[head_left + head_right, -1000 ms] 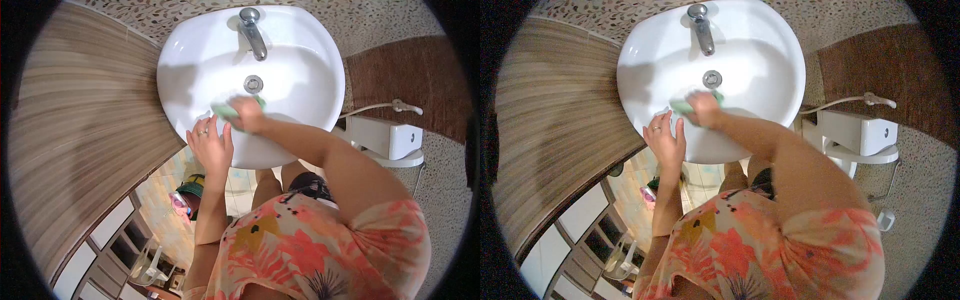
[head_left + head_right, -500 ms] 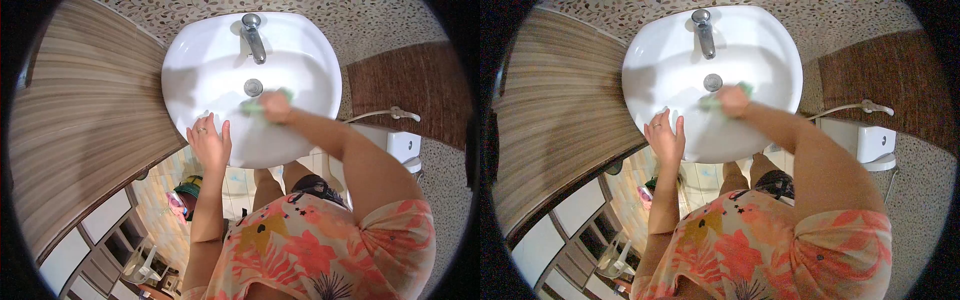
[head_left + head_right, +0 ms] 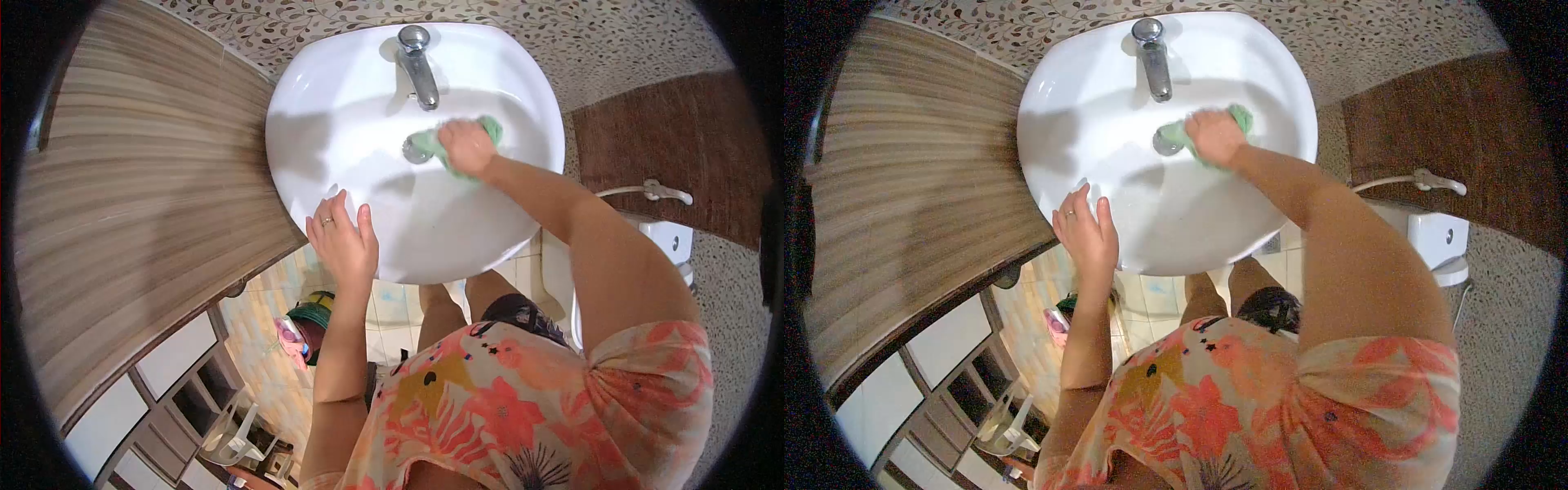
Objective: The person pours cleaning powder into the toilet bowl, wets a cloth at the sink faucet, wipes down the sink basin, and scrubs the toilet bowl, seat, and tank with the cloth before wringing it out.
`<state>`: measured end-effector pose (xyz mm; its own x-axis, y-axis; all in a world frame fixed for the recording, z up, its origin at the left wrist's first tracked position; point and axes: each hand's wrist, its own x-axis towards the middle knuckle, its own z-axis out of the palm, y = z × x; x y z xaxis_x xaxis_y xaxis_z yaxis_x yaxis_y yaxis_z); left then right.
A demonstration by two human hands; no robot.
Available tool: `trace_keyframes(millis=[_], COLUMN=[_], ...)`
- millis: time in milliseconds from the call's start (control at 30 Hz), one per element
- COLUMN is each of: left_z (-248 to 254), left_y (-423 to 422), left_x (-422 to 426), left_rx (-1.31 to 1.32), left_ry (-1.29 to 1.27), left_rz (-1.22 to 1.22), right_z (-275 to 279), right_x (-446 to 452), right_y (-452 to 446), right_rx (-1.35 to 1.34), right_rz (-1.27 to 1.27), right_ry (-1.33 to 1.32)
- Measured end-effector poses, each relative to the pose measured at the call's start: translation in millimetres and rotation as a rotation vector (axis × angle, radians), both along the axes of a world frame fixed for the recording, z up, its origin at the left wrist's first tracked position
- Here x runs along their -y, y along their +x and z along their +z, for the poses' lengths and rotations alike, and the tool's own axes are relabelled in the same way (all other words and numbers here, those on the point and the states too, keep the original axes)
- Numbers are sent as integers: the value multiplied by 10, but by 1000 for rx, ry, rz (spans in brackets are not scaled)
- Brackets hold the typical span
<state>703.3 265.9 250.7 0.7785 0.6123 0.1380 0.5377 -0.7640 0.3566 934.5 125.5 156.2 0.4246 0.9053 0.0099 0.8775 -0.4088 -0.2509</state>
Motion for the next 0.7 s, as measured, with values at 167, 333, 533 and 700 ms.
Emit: trace_keyframes(millis=[167,333,533,700], left_z=[-56,-47,-16,-41], left_y=[1,-2,8,-22], left_x=[25,7,17,21], left_rx=[13,-35,-11,-34], left_ry=[13,4,-34,-35], left_rz=[68,75,90,93], right_z=[-194,-42,51,-151], right_x=[-1137,-125,43,-58], right_y=[-829,-1167,-242,-482], right_rx=[-104,-428,49,-17], right_rz=[-342,-30,-142,-163], right_ry=[256,27,-209,-98])
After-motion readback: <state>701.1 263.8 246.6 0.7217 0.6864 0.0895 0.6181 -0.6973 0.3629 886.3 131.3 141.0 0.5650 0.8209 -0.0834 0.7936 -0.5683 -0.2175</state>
